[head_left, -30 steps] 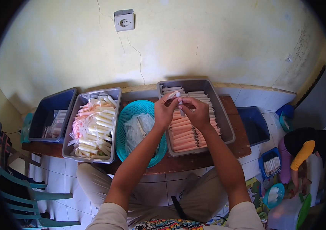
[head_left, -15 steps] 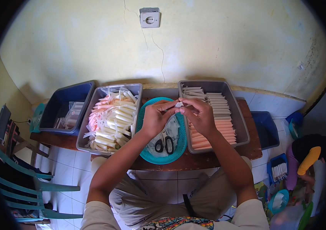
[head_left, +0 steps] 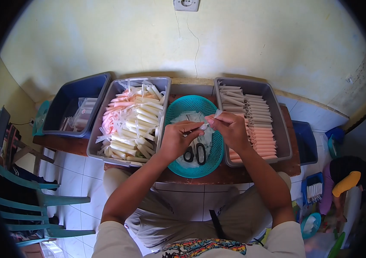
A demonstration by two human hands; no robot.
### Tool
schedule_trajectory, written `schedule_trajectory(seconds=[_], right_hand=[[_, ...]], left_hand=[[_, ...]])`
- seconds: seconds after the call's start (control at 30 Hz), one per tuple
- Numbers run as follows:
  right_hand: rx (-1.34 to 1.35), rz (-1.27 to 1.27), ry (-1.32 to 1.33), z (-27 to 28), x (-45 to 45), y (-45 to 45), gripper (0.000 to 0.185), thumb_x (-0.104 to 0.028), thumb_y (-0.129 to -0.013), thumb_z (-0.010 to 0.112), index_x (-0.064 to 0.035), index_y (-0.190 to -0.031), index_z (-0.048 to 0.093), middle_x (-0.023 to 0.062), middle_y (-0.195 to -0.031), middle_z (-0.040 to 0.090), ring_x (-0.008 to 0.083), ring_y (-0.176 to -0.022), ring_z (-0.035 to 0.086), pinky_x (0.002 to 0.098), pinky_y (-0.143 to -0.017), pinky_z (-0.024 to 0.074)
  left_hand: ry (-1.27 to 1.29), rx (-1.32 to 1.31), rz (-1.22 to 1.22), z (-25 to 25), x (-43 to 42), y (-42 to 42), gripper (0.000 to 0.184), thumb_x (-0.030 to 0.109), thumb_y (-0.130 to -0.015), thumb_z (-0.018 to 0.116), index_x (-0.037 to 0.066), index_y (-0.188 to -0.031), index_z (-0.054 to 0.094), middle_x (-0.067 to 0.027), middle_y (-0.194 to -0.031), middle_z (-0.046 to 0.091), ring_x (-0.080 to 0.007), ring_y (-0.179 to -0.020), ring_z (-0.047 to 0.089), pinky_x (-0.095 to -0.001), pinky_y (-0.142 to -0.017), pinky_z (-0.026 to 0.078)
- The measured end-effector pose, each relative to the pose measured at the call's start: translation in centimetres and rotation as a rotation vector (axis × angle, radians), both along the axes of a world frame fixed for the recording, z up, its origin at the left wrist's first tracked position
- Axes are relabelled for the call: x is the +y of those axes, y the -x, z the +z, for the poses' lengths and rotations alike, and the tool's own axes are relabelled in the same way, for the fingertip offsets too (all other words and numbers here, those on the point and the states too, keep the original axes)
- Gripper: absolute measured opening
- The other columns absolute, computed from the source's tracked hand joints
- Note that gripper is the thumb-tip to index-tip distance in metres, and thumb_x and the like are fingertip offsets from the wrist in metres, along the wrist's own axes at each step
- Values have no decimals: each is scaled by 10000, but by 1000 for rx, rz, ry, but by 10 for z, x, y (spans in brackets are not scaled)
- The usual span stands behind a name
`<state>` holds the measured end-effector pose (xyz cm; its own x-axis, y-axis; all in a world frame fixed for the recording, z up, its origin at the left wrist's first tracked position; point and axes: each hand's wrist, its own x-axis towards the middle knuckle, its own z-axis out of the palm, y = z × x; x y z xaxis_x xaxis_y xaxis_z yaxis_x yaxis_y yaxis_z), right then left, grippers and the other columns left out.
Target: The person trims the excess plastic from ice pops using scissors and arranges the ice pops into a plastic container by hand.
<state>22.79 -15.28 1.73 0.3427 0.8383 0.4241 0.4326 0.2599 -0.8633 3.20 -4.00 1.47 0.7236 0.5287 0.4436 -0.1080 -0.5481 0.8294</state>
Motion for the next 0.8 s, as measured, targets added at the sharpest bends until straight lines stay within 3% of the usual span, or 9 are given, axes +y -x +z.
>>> schedule_trajectory(seconds=[0.07,0.2,0.37,0.8], right_hand=[[42,-22,77,1,-1,-1,201,-182,-964,804,19,-978,810,56,-785,712,75,-704,601,256,-644,480],[240,-31,147,0,5,2,230,-208,-970,809,20,-940,802,37,-771,714,69,-718,611,248,-650,484],[404,-3,177,4,9,6,259,-217,-981,807,39,-1023,807,29,-851,739,73,-754,646,242,-677,530],[453,-74,135,0,13,7,224,-214,-995,794,-28,-1114,830,22,-832,720,67,-715,611,231,-645,515]], left_hand=[[76,48,6,-4,0,5,317,42,-916,827,32,-1231,790,-129,-1115,807,-170,-939,771,-304,-835,614],[86,44,1,-5,3,9,346,22,-904,829,46,-1247,787,-128,-1134,807,-168,-954,777,-308,-853,620],[24,60,61,-4,5,18,378,-1,-894,826,60,-1264,784,-130,-1155,804,-179,-962,778,-315,-857,623],[-131,69,122,-3,15,22,367,-6,-874,832,66,-1231,796,-135,-1103,809,-230,-948,795,-331,-831,631]])
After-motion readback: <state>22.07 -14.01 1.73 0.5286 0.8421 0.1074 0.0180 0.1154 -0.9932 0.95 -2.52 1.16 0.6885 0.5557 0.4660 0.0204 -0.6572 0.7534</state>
